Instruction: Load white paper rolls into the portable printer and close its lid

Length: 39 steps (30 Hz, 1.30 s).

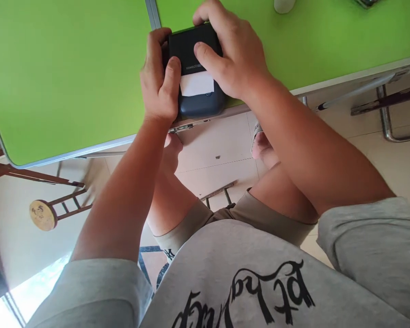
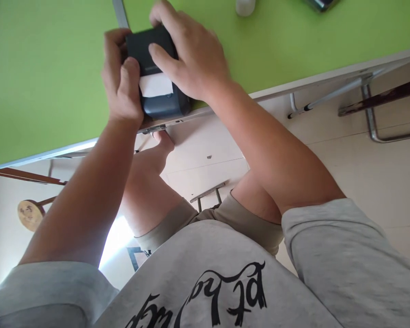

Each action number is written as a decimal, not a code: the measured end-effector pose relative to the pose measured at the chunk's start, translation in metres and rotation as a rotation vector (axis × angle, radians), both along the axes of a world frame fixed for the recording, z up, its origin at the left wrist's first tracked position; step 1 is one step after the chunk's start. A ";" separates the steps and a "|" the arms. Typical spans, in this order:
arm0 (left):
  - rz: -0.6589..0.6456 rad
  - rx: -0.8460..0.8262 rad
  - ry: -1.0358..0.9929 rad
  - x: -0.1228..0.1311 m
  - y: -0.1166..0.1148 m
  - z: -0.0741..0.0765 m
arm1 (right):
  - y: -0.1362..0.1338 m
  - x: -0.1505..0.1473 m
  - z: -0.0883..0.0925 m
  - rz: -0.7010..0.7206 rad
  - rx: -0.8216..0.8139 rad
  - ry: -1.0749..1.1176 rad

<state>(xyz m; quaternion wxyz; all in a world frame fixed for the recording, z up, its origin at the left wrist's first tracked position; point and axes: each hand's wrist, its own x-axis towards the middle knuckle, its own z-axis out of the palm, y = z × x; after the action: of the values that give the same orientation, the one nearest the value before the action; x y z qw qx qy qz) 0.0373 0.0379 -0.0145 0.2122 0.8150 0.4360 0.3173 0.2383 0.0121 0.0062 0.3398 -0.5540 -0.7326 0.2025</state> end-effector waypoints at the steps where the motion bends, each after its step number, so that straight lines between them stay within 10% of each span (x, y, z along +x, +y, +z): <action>1: -0.007 0.002 -0.004 0.000 0.000 0.000 | 0.001 0.000 -0.001 0.007 0.007 0.005; 39: 0.088 -0.058 -0.065 -0.001 -0.009 0.020 | 0.006 -0.008 0.012 -0.018 -0.026 -0.067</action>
<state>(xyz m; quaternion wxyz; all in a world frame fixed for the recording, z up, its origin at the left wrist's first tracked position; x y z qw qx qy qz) 0.0365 0.0288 0.0051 0.2354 0.7778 0.4734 0.3398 0.2298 0.0184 0.0187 0.3095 -0.5712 -0.7360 0.1901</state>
